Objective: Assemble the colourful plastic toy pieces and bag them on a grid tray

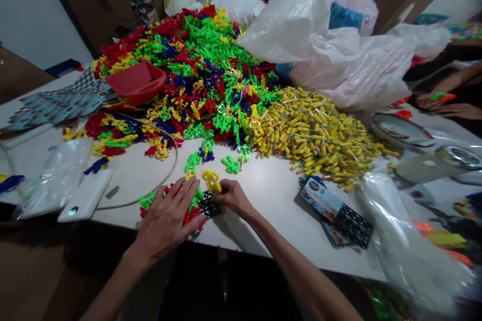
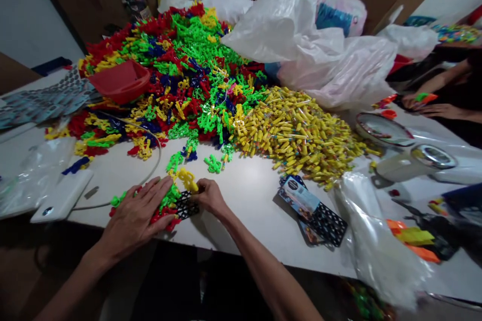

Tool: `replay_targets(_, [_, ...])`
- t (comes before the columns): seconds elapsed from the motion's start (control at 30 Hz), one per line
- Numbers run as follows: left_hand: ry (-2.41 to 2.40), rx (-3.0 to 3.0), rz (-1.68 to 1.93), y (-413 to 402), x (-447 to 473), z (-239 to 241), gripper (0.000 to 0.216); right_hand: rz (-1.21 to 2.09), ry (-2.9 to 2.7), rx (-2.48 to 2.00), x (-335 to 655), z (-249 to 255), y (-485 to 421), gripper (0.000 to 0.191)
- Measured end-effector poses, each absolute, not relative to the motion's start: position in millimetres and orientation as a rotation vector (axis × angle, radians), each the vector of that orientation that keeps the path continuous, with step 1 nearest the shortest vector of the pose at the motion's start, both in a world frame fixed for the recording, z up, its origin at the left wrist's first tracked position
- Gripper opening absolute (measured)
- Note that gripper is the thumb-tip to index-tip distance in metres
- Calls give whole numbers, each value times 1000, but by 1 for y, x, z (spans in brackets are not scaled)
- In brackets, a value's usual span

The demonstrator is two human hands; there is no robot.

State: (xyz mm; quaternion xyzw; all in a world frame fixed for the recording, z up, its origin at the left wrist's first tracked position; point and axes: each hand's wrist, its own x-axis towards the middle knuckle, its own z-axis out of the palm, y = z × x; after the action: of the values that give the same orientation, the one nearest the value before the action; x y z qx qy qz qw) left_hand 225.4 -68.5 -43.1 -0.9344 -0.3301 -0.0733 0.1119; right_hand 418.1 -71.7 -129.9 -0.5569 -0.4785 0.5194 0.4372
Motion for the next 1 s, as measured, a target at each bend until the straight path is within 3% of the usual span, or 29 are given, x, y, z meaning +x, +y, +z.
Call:
replay_targets(0.17, [-964, -2751, -193, -69, 225, -44, 68, 1256, -1147, -1352, 391, -141, -77, 15])
replay_targets(0.4, [-934, -2770, -240, -68, 226, -42, 68, 668, -1667, -1783, 368, -127, -96, 11])
replay_targets(0.47, [-846, -2801, -235, -67, 227, -40, 62, 601, -1796, -1829, 363, -121, -99, 18])
replay_targets(0.63, [-719, -2809, -209, -64, 225, -42, 48, 751, -2029, -1811, 402, -108, -81, 23])
replay_targets(0.8, [-773, -2776, -250, -63, 223, -50, 46, 516, -1690, -2334, 480, -97, -30, 24])
replay_targets(1.0, [-818, -2752, -223, -63, 222, -51, 47, 473, -1603, -2414, 505, -103, -21, 30])
